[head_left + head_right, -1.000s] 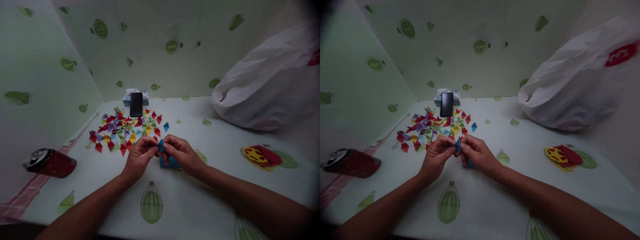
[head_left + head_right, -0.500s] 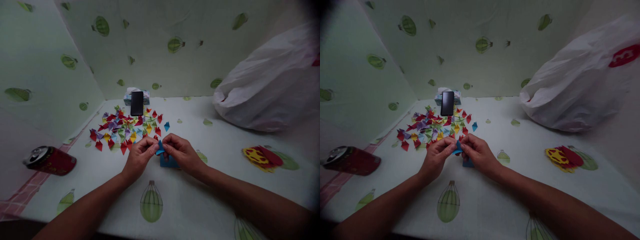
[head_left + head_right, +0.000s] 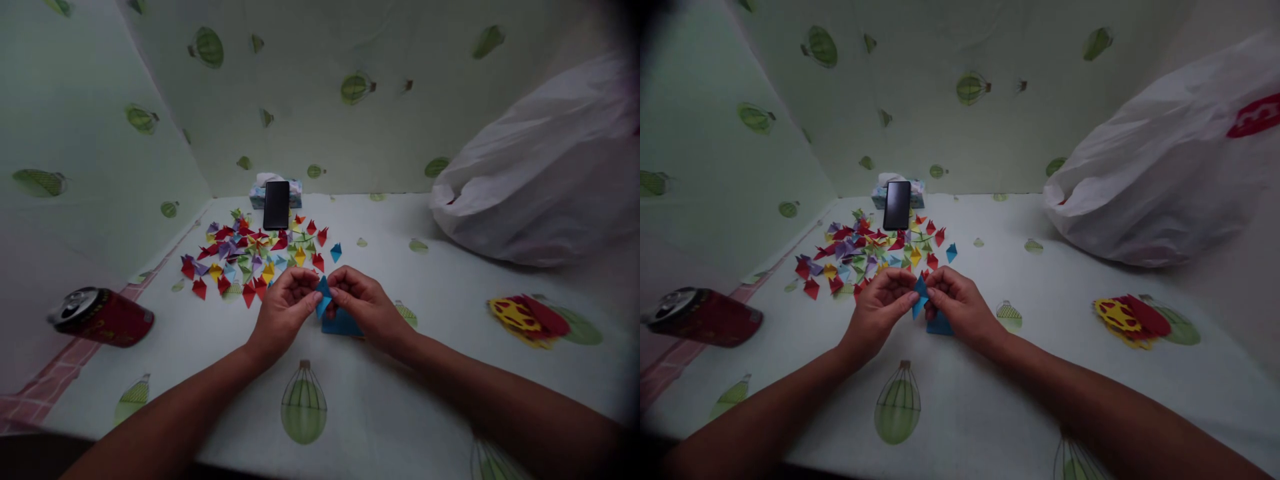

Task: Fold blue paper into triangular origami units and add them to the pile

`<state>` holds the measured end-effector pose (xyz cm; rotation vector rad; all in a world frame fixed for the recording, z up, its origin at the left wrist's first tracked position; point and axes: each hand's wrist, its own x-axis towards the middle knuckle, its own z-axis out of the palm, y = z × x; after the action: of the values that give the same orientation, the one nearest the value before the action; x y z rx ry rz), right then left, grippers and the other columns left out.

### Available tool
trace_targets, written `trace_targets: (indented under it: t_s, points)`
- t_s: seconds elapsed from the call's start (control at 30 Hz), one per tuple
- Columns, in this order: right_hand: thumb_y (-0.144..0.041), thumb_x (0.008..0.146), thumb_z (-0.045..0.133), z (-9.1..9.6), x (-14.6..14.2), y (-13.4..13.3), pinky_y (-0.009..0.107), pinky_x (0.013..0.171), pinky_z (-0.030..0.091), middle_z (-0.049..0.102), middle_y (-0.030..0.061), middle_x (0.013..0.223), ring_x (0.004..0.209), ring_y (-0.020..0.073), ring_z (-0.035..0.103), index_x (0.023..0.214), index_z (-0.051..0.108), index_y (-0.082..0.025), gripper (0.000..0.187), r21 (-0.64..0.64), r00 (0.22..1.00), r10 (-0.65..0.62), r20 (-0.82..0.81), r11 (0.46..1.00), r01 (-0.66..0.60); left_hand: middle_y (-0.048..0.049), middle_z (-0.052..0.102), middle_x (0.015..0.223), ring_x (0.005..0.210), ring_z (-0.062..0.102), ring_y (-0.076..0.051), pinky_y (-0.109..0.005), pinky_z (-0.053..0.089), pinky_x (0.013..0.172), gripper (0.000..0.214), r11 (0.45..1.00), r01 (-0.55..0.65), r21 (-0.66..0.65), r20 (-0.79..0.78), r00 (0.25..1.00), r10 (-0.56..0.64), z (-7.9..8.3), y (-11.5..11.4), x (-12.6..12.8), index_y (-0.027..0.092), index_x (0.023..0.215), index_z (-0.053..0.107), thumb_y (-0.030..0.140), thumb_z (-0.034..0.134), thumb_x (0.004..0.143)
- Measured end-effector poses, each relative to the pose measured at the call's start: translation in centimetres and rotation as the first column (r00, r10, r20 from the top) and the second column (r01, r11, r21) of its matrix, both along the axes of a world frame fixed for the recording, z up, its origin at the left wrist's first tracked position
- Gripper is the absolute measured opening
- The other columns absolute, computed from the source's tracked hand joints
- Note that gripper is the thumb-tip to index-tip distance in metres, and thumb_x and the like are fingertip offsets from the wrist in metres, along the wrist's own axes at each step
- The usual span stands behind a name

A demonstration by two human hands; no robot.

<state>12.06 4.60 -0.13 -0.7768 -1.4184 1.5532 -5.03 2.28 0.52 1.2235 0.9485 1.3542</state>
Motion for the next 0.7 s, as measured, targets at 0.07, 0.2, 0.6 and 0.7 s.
trace_targets:
  t_s: [0.07,0.2,0.6,0.7]
  points:
    - [-0.041,0.088,0.072,-0.01,0.00,-0.04,0.026,0.063,0.053,0.061,-0.0028,0.072,0.062,0.0105,0.063,0.093,0.057,-0.019,0.027,0.014,1.000,0.004,-0.012,1.000,-0.004,-0.0008,0.066,0.090,0.080,0.064,-0.011,-0.022,0.055,0.075,0.023,1.000,0.009,-0.006,0.009,1.000,-0.009,0.02,0.04,0.00,0.018,0.093,0.065,0.020,0.081,0.076]
    - [-0.040,0.092,0.068,0.13,-0.10,-0.19,0.025,0.062,0.052,0.058,-0.0030,0.076,0.063,0.0100,0.061,0.102,0.056,-0.020,0.026,0.075,0.999,-0.013,-0.030,0.997,0.015,-0.0008,0.066,0.087,0.079,0.064,-0.011,-0.022,0.054,0.075,0.019,1.000,-0.004,-0.016,0.001,1.000,0.004,0.09,0.04,0.02,0.017,0.091,0.066,0.018,0.079,0.077]
    - [-0.028,0.091,0.067,-0.78,0.10,-0.05,0.027,0.065,0.045,0.057,0.0016,0.090,0.071,0.0105,0.053,0.094,0.062,-0.019,0.010,0.316,0.986,-0.132,0.104,0.944,0.094,0.0010,0.063,0.088,0.079,0.061,-0.011,-0.022,0.052,0.075,0.022,0.997,-0.039,0.065,-0.072,0.996,0.043,-0.13,-0.08,0.22,0.020,0.093,0.062,0.015,0.076,0.078]
    - [-0.028,0.092,0.066,-0.68,0.15,-0.08,0.027,0.065,0.044,0.056,0.0017,0.090,0.070,0.0107,0.052,0.090,0.062,-0.019,0.011,0.334,0.982,-0.137,0.130,0.938,0.087,0.0013,0.061,0.084,0.076,0.059,-0.010,-0.022,0.051,0.071,0.018,0.996,-0.028,0.079,-0.078,0.996,0.035,-0.14,0.01,0.19,0.019,0.088,0.061,0.016,0.075,0.078]
